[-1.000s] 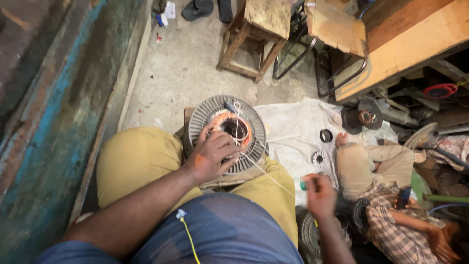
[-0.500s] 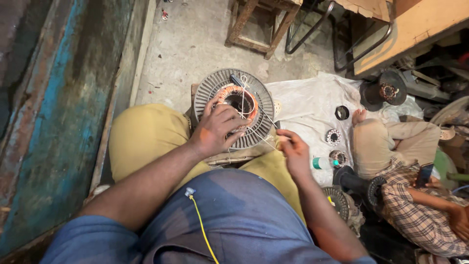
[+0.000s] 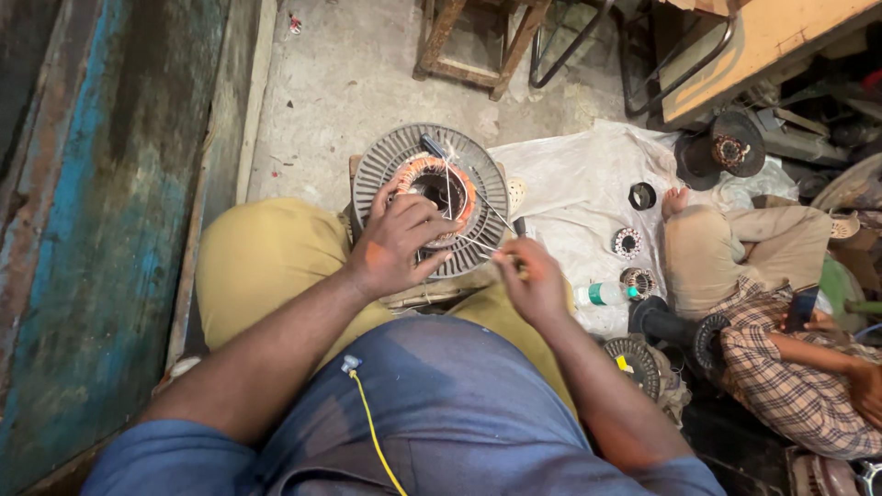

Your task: The person sits cross-legged and winds a thin white string around the slots of a motor stator resting on their lap. They repeatedly pull the string, wrap it around the copper windings, and adjust the tension by hand.

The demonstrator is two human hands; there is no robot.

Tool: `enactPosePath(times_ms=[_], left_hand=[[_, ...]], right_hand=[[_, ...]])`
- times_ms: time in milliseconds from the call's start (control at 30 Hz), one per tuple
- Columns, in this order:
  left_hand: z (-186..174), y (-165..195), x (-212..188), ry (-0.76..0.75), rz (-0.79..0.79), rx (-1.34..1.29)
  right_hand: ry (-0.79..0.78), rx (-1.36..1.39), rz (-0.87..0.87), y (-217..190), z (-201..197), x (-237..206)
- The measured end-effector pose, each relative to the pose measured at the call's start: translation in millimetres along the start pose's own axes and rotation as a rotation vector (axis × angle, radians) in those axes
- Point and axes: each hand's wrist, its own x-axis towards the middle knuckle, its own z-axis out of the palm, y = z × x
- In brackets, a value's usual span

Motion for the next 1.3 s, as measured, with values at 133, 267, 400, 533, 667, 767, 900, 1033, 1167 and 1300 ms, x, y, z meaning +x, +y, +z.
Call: enactPosePath(times_ms=[133,267,400,533,667,767,900,1033,1167,1300], left_hand=[[-2.8,-2.6,0.5,0.009,0.0,-0.021],[-2.0,-5.1,2.8,0.023,0.003,-0.035],[3.0,-5.5,2.6,0.026,-0.021,-0.041],[5.8,-4.5,1.5,0.049,-0.013,-0.008],[6.8,0.3,2.2,0.043,0.001,0.02],[5.6,2.9,3.2,0.026,-0.002,0.03],[3.7,5.9,1.8,0.03,0.006,0.043],[4.2,6.2,1.3,0.04,0.007,0.037],[5.0,6.3,0.3,0.021,0.004,0.053],[3.6,7.7,1.1,0.024,0.003,0.063]], right_hand=[[0.22,-0.36,0.057,68.3,-69.8,-40.4],[0.267,-0.767,0.259,129.2,-169.1,-100.2],[0.292,-0.778,0.772,151.2,-202.0,-144.4],[0.433,-0.1,0.599,138.4,-142.2,-120.4],[0.176,0.266,0.347,83.5,-53.2,-57.7],[0.048,0.199,0.051,19.2,-10.5,-24.4],[0.101,0.024,-0.326,-50.4,5.5,-1.5],[-0.036,-0.05,-0.106,-59.2,11.8,9.5],[-0.195,0.263,0.062,-32.0,22.9,7.6],[-0.311,0.583,0.15,-15.9,22.7,0.7]])
